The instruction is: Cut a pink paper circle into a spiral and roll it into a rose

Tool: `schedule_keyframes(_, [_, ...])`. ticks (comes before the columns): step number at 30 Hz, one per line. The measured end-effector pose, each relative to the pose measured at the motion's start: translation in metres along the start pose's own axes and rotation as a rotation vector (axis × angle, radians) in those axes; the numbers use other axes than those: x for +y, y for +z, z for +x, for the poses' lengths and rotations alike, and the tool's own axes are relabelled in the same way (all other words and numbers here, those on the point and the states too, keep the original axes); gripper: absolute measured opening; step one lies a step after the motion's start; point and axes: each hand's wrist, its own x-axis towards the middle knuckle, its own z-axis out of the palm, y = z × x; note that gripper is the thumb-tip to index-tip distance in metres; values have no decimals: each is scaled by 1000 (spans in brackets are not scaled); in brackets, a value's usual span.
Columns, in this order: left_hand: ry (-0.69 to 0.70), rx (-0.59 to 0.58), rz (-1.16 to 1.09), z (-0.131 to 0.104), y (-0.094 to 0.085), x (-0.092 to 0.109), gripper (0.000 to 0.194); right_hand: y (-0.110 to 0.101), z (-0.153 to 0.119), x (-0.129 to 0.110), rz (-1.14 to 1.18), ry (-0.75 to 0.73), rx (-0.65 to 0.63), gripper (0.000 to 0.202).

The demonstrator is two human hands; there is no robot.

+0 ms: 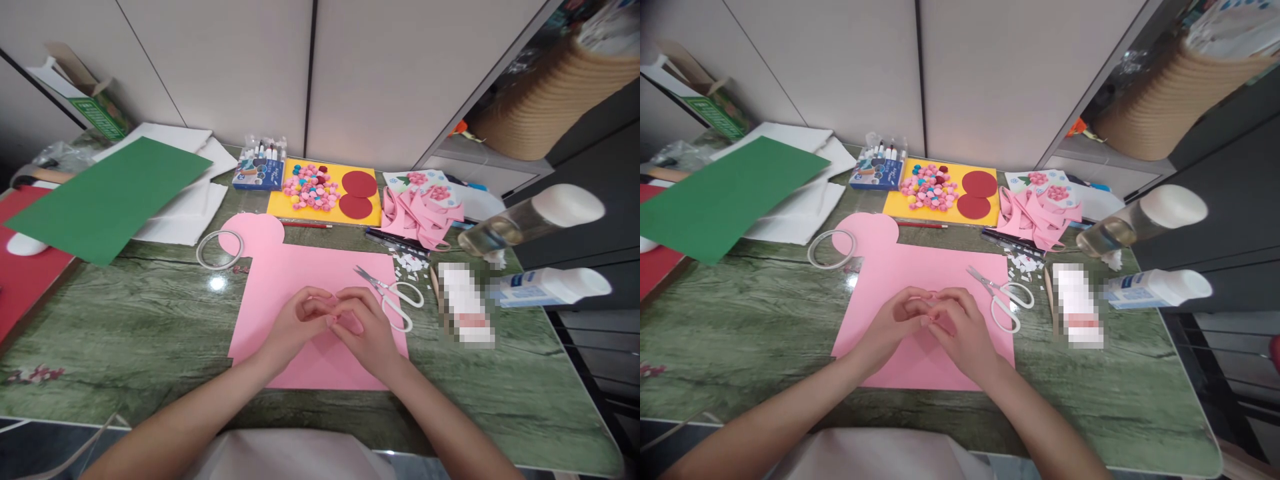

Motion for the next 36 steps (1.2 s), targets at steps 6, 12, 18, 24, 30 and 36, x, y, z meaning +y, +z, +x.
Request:
schedule_keyframes(6, [2, 17, 14, 1, -1, 3, 28, -2, 1, -1, 8, -59, -64, 27])
schedule_keyframes(12, [35, 0, 64, 2, -3, 1, 26, 1, 0, 1, 5, -46, -50, 28])
schedule_keyframes(18, [31, -28, 66, 1, -3, -4, 27, 2, -1, 3, 14, 3, -11, 15])
schedule_keyframes(24, [23, -47, 75, 0, 1, -4, 29, 3, -1, 2, 42, 35, -12, 16])
schedule_keyframes(30, [-18, -12, 19, -1, 0, -3, 29, 1, 1, 0, 31, 38, -21, 13])
schedule_keyframes(36, [-11, -6, -6, 0, -5, -2, 29, -2, 2, -3, 47, -26, -88, 30])
